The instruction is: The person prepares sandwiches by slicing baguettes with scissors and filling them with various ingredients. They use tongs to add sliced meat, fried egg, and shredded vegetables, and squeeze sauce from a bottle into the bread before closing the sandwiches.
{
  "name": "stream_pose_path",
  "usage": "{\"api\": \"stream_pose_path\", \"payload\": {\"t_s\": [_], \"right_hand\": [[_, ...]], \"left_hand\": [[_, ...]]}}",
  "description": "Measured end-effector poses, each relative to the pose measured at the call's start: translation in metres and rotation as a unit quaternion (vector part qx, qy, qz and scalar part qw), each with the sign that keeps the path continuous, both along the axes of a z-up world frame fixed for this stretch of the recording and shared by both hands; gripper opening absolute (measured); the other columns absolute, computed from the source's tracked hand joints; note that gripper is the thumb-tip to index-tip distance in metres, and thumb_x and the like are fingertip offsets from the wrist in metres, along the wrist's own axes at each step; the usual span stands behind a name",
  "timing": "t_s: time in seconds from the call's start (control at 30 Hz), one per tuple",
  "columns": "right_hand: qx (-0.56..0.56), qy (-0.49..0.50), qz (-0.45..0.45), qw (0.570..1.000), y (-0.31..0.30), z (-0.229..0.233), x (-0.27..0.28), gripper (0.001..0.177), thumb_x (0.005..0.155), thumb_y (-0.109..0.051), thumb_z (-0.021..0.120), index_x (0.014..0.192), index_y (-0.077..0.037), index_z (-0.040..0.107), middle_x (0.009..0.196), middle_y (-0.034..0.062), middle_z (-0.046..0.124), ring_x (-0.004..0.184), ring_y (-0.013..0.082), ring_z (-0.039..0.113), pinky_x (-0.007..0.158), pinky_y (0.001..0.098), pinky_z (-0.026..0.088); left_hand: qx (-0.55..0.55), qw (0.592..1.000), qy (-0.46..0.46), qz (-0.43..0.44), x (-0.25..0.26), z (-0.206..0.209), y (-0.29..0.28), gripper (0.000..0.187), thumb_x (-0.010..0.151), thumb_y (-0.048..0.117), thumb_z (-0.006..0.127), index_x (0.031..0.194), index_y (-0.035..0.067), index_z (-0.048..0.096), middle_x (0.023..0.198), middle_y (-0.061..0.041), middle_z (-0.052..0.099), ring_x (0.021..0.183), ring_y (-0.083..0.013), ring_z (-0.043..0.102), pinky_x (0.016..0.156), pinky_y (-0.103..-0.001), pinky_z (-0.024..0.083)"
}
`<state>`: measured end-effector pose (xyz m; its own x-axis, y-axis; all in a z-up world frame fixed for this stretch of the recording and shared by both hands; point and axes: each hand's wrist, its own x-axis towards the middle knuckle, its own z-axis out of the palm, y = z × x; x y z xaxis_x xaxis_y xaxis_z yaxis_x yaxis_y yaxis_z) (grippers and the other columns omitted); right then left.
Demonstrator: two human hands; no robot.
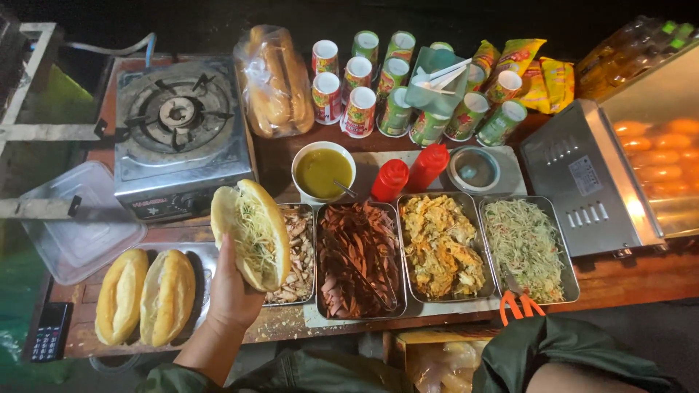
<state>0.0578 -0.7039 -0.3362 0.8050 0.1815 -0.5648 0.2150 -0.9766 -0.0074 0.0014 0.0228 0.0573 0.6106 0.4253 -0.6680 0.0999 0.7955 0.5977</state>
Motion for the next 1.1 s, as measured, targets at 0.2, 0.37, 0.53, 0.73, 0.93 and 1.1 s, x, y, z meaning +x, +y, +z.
{"api": "stream_pose_path", "payload": {"t_s": [0.2,0.37,0.53,0.73,0.93,1.1], "right_hand": [[0.039,-0.040,0.057,0.997,0.096,-0.071,0.150,0.066,0.090,-0.060,0.046,0.148,-0.034,0.027,0.149,0.0052,0.019,0.139,0.0236,0.017,0.113,0.0377,0.020],[0.212,-0.094,0.112,0.966,0.288,0.150,0.159,0.046,0.085,-0.052,0.062,0.124,-0.032,0.048,0.113,-0.0015,0.042,0.107,0.0200,0.041,0.092,0.0329,0.035],[0.408,-0.146,0.199,0.879,0.481,0.410,0.160,0.026,0.081,-0.044,0.079,0.101,-0.031,0.070,0.077,-0.0093,0.066,0.074,0.0152,0.065,0.071,0.0273,0.050],[-0.016,-0.189,0.358,0.914,0.566,0.297,0.244,0.068,0.062,-0.060,0.086,0.123,-0.038,0.066,0.122,0.0023,0.068,0.113,0.0274,0.063,0.098,0.0512,0.038],[-0.217,-0.140,0.402,0.878,0.542,0.166,0.293,0.026,0.085,-0.030,0.070,0.107,-0.020,0.078,0.106,0.0072,0.074,0.097,0.0349,0.067,0.072,0.0572,0.044],[-0.196,-0.107,0.364,0.904,0.526,0.291,0.281,0.030,0.065,-0.045,0.084,0.090,-0.030,0.085,0.091,-0.0042,0.081,0.096,0.0206,0.076,0.071,0.0411,0.051]], "left_hand": [[-0.002,1.000,0.008,0.019,-0.001,-0.001,0.003,0.065,0.093,0.050,0.040,0.151,0.021,0.046,0.146,-0.008,0.057,0.132,-0.0284,0.055,0.107,-0.047,0.045],[0.012,0.996,-0.058,0.063,-0.009,-0.035,0.013,0.065,0.096,0.054,0.048,0.148,0.017,0.050,0.147,-0.011,0.055,0.135,-0.0315,0.052,0.115,-0.054,0.040],[0.004,0.993,-0.060,0.102,-0.008,-0.045,0.021,0.066,0.098,0.051,0.047,0.149,0.010,0.048,0.149,-0.017,0.052,0.135,-0.0359,0.051,0.115,-0.057,0.038],[-0.046,0.991,-0.078,0.098,-0.017,-0.044,0.018,0.065,0.095,0.053,0.052,0.143,0.010,0.056,0.136,-0.016,0.063,0.122,-0.0339,0.061,0.110,-0.055,0.044],[-0.083,0.989,-0.099,0.068,-0.032,-0.037,0.020,0.071,0.094,0.057,0.049,0.144,0.008,0.054,0.141,-0.023,0.059,0.128,-0.0405,0.057,0.113,-0.060,0.039],[-0.079,0.992,-0.077,0.055,-0.033,-0.010,0.022,0.073,0.092,0.056,0.049,0.145,0.006,0.052,0.143,-0.023,0.058,0.131,-0.0407,0.055,0.115,-0.060,0.037]]}}
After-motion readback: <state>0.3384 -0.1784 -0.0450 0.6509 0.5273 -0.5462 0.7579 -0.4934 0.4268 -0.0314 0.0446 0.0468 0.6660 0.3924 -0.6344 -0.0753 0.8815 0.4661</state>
